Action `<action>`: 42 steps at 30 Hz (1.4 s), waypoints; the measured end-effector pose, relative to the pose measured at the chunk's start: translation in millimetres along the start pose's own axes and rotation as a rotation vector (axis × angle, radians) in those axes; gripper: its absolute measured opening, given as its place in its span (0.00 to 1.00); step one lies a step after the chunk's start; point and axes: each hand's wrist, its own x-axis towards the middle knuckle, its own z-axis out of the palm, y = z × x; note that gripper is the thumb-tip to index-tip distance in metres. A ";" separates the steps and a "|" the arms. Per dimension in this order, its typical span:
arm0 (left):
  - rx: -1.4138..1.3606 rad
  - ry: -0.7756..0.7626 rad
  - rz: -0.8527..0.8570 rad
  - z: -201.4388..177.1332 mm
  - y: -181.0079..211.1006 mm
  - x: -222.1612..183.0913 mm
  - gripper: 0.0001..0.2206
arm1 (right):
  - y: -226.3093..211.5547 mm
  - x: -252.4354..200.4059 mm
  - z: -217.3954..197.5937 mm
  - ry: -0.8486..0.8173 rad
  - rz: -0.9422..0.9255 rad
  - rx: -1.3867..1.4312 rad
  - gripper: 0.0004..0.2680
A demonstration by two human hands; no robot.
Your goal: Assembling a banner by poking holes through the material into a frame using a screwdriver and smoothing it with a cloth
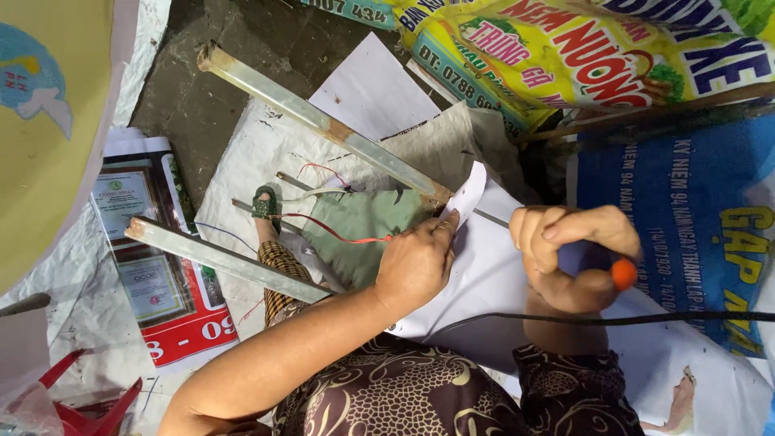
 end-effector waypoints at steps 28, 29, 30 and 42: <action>0.150 0.298 0.243 -29.1 -26.2 22.2 0.14 | 7.2 33.2 -53.9 -0.035 -0.006 -0.371 0.16; 0.155 0.300 0.247 -24.7 -22.2 26.9 0.14 | 0.4 36.4 -50.1 -0.036 -0.013 -0.369 0.16; 0.307 0.228 0.277 -20.9 -18.8 31.3 0.09 | -5.9 39.6 -45.6 0.027 -0.146 -0.733 0.17; 0.421 0.146 0.264 -10.0 -87.7 58.0 0.18 | -63.4 47.8 -51.4 -0.382 -0.155 -1.061 0.18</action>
